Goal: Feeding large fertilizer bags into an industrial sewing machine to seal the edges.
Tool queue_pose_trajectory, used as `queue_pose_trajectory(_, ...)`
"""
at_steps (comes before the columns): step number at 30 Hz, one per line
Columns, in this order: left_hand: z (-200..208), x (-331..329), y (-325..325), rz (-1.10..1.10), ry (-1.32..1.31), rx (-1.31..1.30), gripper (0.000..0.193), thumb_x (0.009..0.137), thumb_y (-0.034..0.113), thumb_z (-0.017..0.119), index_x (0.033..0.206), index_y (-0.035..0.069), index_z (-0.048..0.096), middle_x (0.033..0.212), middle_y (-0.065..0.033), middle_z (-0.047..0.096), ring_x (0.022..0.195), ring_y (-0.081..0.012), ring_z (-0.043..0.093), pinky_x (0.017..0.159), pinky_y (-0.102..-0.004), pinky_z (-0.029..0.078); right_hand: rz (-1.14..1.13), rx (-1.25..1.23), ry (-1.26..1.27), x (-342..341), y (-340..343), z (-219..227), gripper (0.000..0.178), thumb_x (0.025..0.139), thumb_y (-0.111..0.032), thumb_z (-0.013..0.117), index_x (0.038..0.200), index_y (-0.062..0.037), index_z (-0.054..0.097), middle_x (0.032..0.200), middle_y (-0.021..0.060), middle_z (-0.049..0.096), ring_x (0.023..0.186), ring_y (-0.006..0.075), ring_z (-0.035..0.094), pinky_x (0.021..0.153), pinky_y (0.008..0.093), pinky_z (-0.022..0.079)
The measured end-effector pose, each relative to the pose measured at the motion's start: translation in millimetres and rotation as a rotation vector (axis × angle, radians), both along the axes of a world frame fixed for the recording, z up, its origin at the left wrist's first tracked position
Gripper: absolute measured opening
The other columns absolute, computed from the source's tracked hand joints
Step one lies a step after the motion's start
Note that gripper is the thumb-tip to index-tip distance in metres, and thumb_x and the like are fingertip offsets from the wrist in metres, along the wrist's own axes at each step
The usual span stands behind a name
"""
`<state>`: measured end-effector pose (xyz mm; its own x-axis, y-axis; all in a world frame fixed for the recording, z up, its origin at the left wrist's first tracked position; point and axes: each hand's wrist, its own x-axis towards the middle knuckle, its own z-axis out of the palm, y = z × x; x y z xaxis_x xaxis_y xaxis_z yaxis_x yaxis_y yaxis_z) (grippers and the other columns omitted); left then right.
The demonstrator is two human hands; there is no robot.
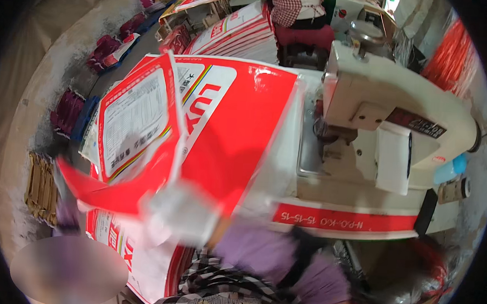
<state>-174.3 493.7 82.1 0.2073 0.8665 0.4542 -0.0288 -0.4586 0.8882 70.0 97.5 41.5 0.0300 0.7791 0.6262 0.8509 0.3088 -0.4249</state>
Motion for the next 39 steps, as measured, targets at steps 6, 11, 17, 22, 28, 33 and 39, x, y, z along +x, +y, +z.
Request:
queue_pose_trajectory(6, 48, 353, -94, -0.095, 1.478, 1.178, 0.024, 0.088, 0.019, 0.056, 0.107, 0.011, 0.069, 0.104, -0.0139, 0.068, 0.091, -0.0270, 0.067, 0.078, -0.0371, 0.053, -0.653, -0.065, 0.387, -20, -133, -73, 0.028, 0.080, -0.011, 0.066, 0.108, -0.0035, 0.067, 0.082, 0.0084, 0.065, 0.068, 0.0221, 0.066, 0.060, 0.0321, 0.053)
queue_pose_trajectory(11, -62, 469, -283, -1.087, 0.505, 1.645, 0.031, 0.073, 0.009, 0.066, 0.104, 0.011, 0.073, 0.106, -0.0092, 0.071, 0.093, -0.0267, 0.068, 0.084, -0.0351, 0.055, -1.226, 0.041, 1.179, -90, -270, -154, 0.042, 0.091, -0.023, 0.055, 0.125, 0.0021, 0.060, 0.103, 0.0134, 0.071, 0.086, 0.0173, 0.066, 0.071, 0.0312, 0.052)
queue_pose_trajectory(17, -124, 483, -358, -1.271, 0.970, 1.254, 0.033, 0.072, 0.013, 0.069, 0.104, 0.022, 0.072, 0.094, -0.0040, 0.070, 0.089, -0.0224, 0.067, 0.072, -0.0338, 0.053, -1.134, -0.685, 0.447, -124, -347, -145, 0.044, 0.071, -0.009, 0.069, 0.115, -0.0078, 0.070, 0.074, 0.0165, 0.065, 0.060, 0.0316, 0.063, 0.056, 0.0371, 0.049)
queue_pose_trajectory(22, -113, 468, -355, -1.443, 0.888, 1.024, 0.023, 0.084, 0.026, 0.062, 0.107, 0.026, 0.067, 0.095, 0.0038, 0.070, 0.085, -0.0229, 0.066, 0.064, -0.0341, 0.051, -1.138, -0.100, 1.302, -156, -353, -174, 0.035, 0.072, -0.010, 0.070, 0.107, -0.0103, 0.074, 0.080, 0.0213, 0.067, 0.070, 0.0312, 0.068, 0.064, 0.0346, 0.052)
queue_pose_trajectory(28, -92, 437, -422, -0.805, 1.133, 1.517, 0.020, 0.089, 0.029, 0.056, 0.096, 0.014, 0.068, 0.084, -0.0088, 0.067, 0.083, -0.0242, 0.065, 0.073, -0.0382, 0.049, -1.018, -0.195, 0.895, -98, -291, -145, 0.044, 0.079, -0.012, 0.058, 0.122, -0.0158, 0.067, 0.069, 0.0193, 0.060, 0.059, 0.0322, 0.062, 0.057, 0.0406, 0.049)
queue_pose_trajectory(33, -108, 342, -366, -0.732, 1.083, 1.779, 0.025, 0.092, 0.031, 0.051, 0.101, 0.012, 0.066, 0.092, -0.0119, 0.066, 0.092, -0.0239, 0.066, 0.080, -0.0396, 0.050, -1.084, -0.126, 0.911, -18, -218, -111, 0.045, 0.084, -0.002, 0.054, 0.128, -0.0085, 0.061, 0.070, 0.0223, 0.057, 0.054, 0.0252, 0.061, 0.057, 0.0341, 0.048)
queue_pose_trajectory(39, -20, 423, -210, -0.641, 1.057, 2.011, 0.014, 0.077, 0.020, 0.060, 0.068, 0.021, 0.071, 0.070, -0.0015, 0.068, 0.071, -0.0241, 0.067, 0.061, -0.0389, 0.052, -1.017, -0.037, 1.066, 89, -156, -119, 0.037, 0.094, -0.014, 0.051, 0.130, -0.0175, 0.061, 0.078, 0.0213, 0.066, 0.061, 0.0273, 0.065, 0.062, 0.0397, 0.052)
